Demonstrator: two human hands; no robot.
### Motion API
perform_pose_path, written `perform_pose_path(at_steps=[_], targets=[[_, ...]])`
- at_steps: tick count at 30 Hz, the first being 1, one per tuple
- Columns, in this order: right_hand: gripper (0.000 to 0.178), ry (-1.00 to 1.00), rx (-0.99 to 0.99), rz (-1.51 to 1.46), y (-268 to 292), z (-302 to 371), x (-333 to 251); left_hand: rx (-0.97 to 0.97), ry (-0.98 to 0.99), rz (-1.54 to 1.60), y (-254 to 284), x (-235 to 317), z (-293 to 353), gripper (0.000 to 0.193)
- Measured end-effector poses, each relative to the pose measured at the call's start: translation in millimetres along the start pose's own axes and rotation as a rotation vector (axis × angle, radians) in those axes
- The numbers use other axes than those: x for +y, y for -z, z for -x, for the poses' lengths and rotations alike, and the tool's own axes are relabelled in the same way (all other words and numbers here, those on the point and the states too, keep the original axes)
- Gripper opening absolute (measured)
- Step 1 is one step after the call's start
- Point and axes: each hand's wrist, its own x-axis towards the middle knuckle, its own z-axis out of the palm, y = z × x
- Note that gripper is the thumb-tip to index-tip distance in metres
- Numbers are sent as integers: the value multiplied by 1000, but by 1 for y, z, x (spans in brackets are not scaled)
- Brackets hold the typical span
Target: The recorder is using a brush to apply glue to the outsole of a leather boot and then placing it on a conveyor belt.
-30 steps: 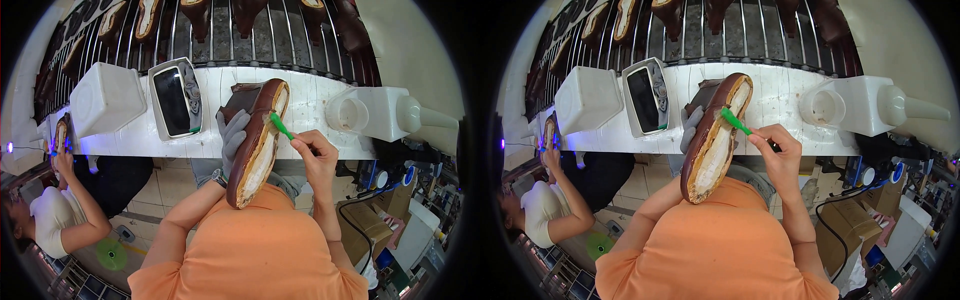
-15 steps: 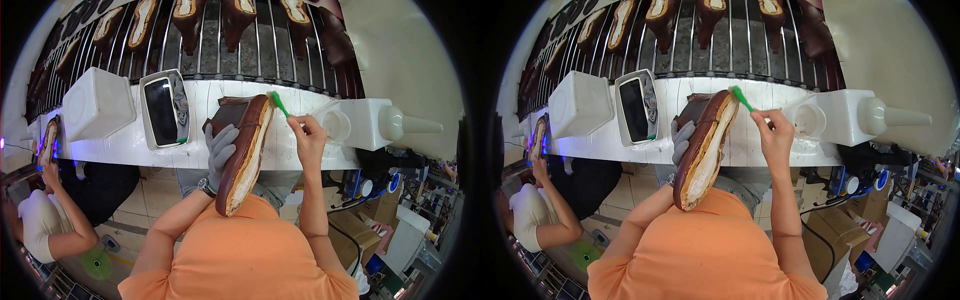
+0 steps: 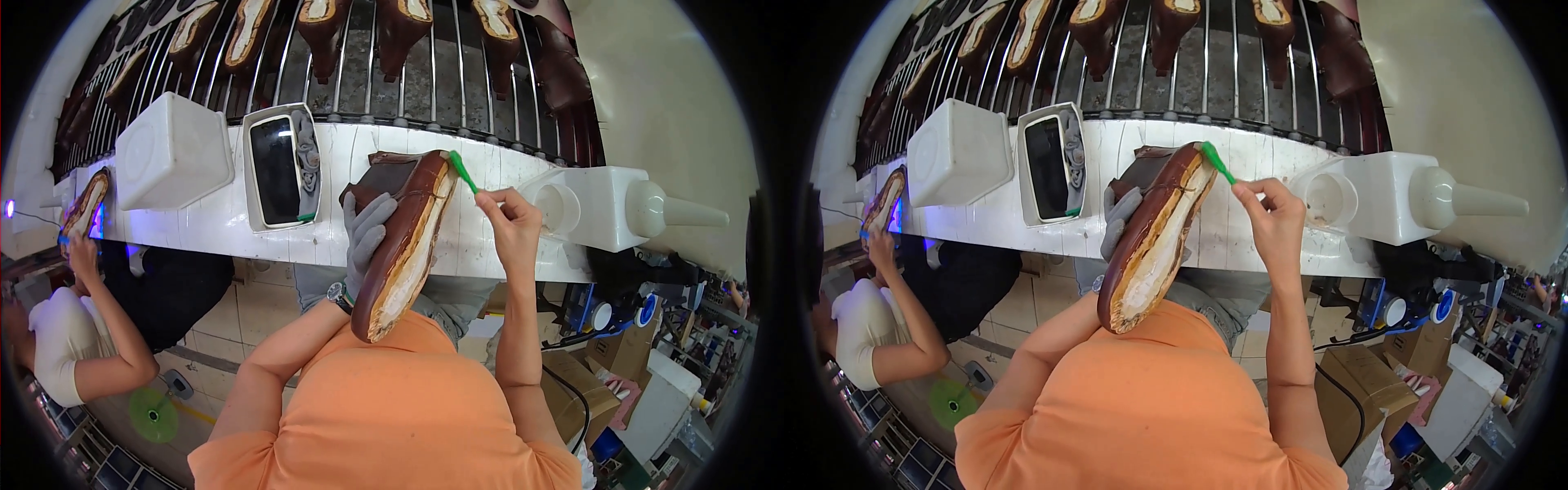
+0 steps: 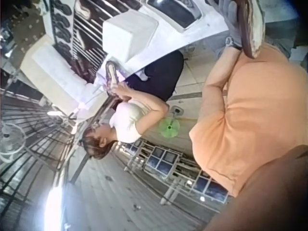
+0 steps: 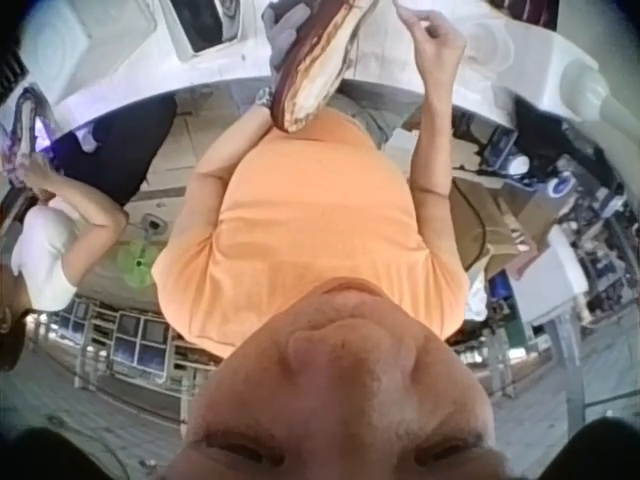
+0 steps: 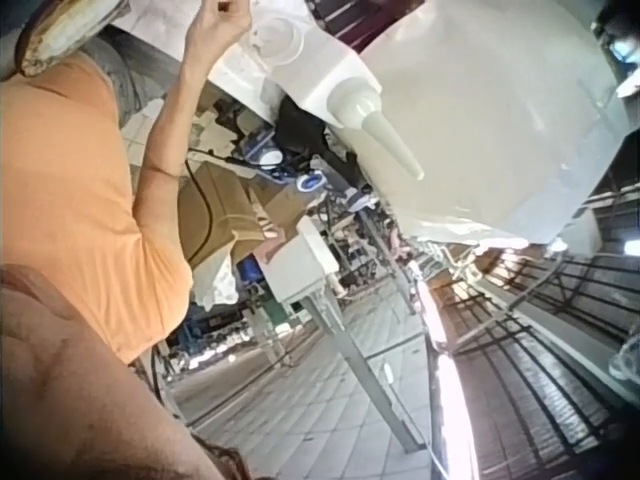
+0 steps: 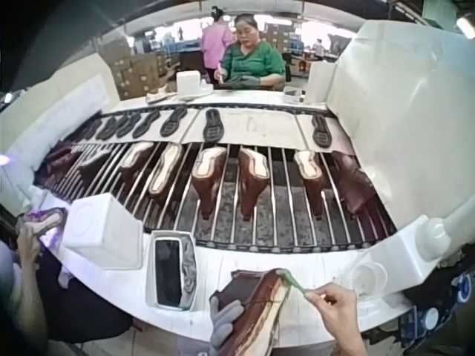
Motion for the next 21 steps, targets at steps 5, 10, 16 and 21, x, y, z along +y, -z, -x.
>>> perform_pose_path(at_steps=[5,10,16,21], targets=[[8,-111,-231,-204,9,33,-17,-84,-20,-26,8,-2,-1,78],[5,-14,-288,-317,10,56,-37,-109,-7,-12,14,3,-13,69],[10,189,-303,-248,13,66,-52,-186,14,17,17,6,-28,57],[12,272,-338,-218,16,71,-67,-213,17,-43,22,14,-43,53]])
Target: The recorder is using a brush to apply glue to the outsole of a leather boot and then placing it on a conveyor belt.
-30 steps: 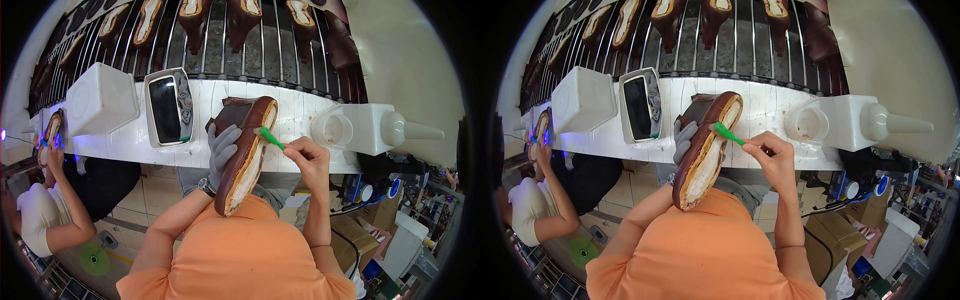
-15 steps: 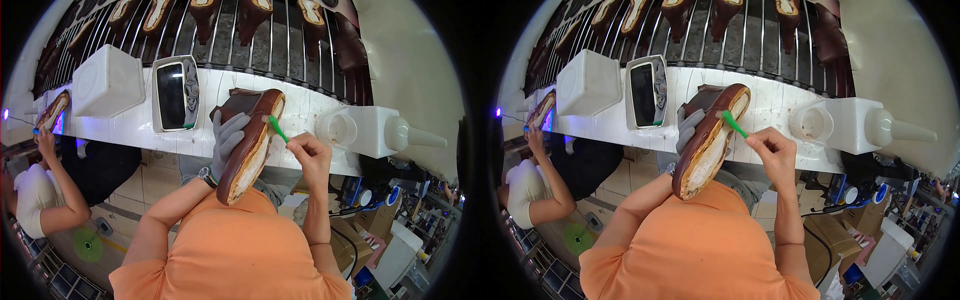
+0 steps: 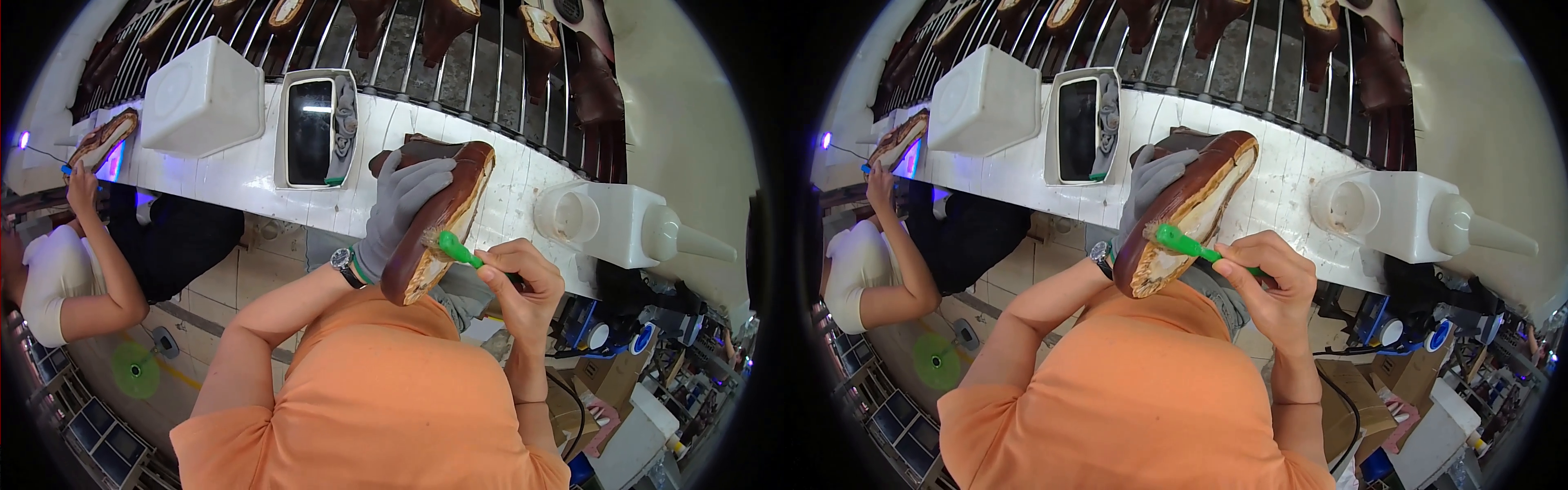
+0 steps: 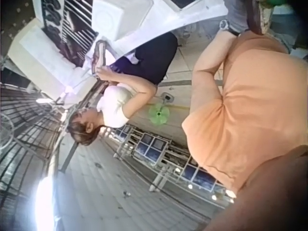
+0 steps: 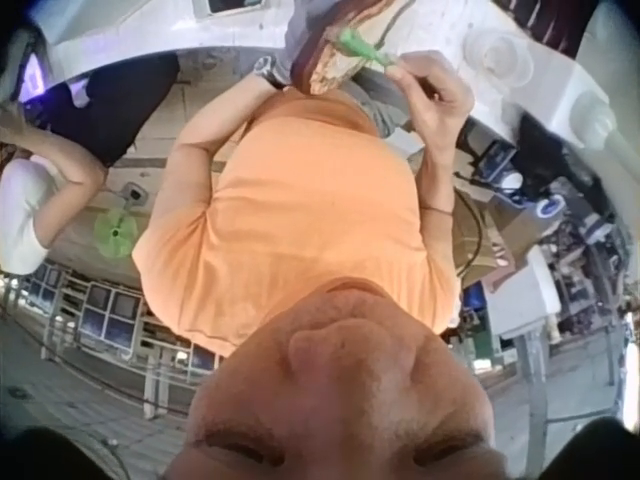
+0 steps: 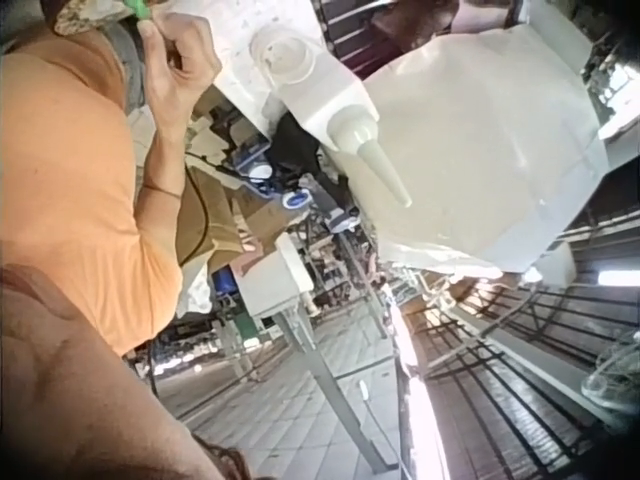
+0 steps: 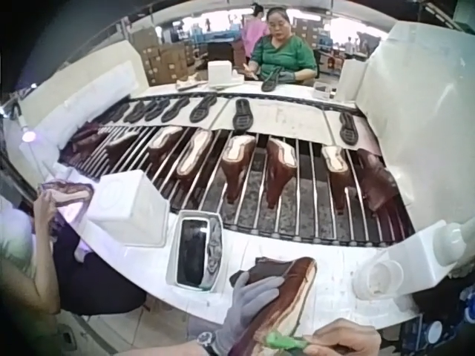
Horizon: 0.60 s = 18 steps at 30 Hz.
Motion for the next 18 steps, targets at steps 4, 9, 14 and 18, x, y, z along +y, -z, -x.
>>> perform_pose_path(at_steps=[4,9,14,18], targets=[[14,62,-15,47,1,0,-16,-124,-4,-46,6,4,-17,55],[16,106,0,86,7,-4,-31,-344,106,-110,27,36,-44,57],[19,376,-3,210,14,-21,-39,-524,46,-53,37,29,-50,82],[19,409,56,322,23,-34,-44,-627,56,156,44,19,-68,82]])
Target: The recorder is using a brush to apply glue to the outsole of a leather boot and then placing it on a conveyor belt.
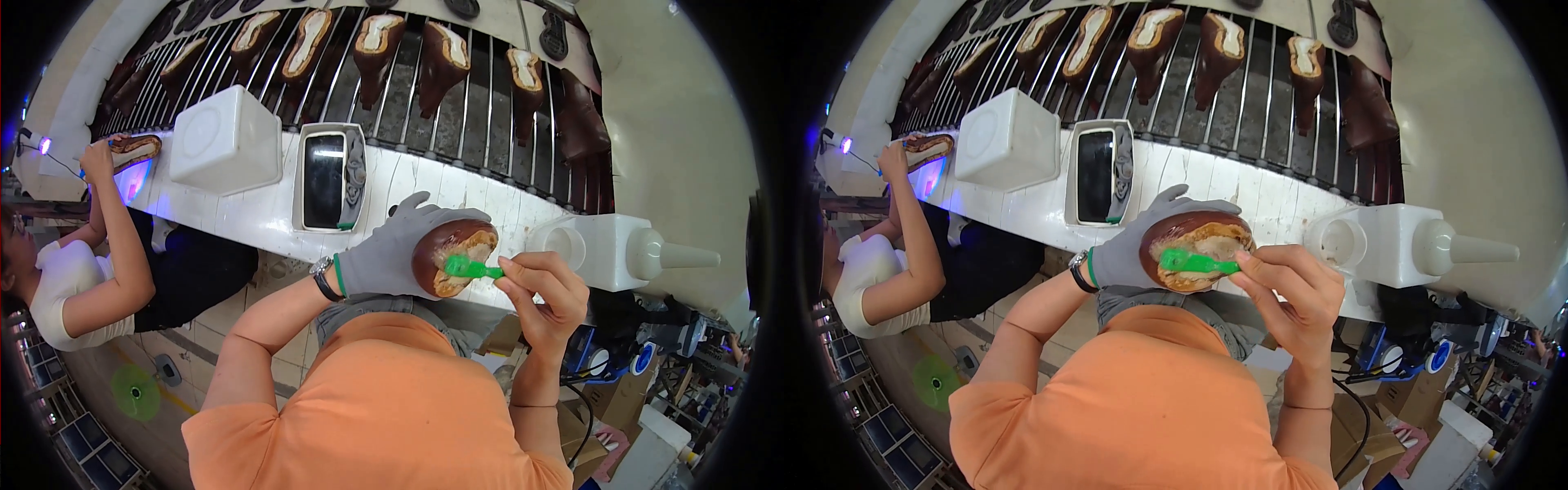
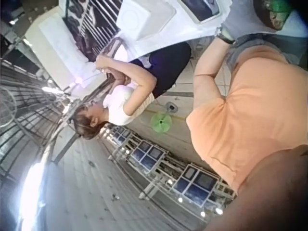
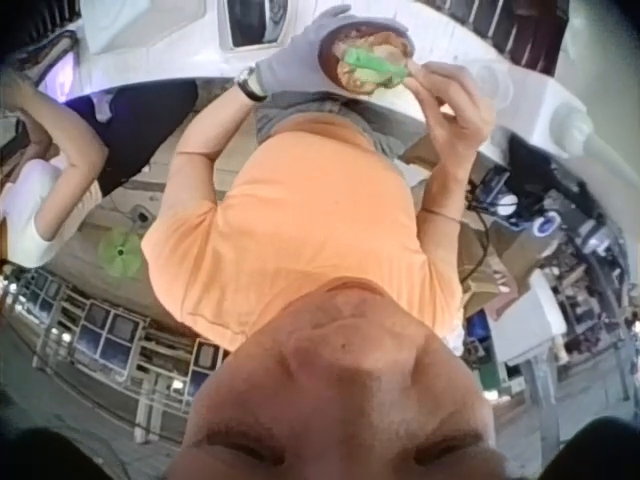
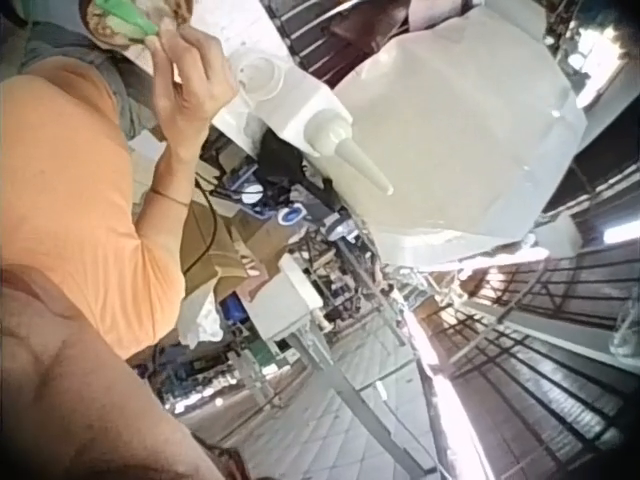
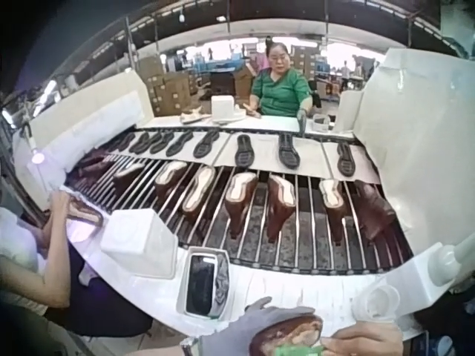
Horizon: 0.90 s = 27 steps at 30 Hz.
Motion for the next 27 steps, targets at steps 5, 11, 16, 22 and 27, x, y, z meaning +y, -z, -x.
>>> perform_pose_path(at_steps=[5,11,16,22,27], targets=[[19,77,41,178,12,-24,8,-207,106,347,16,-26,-28,68],[18,160,32,307,25,-48,16,-592,165,656,31,-44,-66,61],[12,192,-151,516,34,-53,6,-828,200,674,22,-79,-86,53],[7,47,104,225,39,-63,30,-808,193,798,17,-89,-92,52],[11,-74,-220,305,40,-57,16,-682,29,649,23,-83,-94,56]])
